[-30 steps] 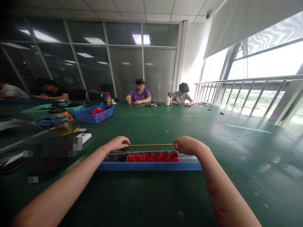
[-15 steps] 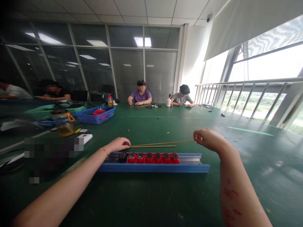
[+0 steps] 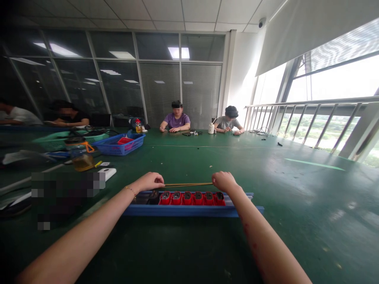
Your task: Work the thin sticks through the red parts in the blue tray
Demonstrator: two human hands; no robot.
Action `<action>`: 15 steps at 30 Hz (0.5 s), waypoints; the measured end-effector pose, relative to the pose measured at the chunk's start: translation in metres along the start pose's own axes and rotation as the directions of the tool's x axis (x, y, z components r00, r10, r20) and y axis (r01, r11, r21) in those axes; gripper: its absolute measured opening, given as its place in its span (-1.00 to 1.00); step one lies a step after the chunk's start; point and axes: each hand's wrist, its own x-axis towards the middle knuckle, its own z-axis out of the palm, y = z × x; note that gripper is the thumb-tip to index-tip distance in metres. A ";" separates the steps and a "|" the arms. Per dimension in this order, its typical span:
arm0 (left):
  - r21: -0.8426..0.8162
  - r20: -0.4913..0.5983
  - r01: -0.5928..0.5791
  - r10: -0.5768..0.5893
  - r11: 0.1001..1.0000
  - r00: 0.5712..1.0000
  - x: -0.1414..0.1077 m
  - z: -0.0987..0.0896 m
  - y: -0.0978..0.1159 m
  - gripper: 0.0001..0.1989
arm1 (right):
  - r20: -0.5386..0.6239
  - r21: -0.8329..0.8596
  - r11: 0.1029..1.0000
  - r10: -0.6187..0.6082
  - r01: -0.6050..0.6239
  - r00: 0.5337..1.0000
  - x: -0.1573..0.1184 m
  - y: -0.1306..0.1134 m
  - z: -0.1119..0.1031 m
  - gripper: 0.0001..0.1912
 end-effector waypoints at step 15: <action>0.017 -0.002 -0.042 0.042 0.999 0.999 0.002 0.003 -0.005 -0.74 | 0.062 0.042 0.998 -0.053 0.051 0.997 0.015 -0.004 0.018 -0.75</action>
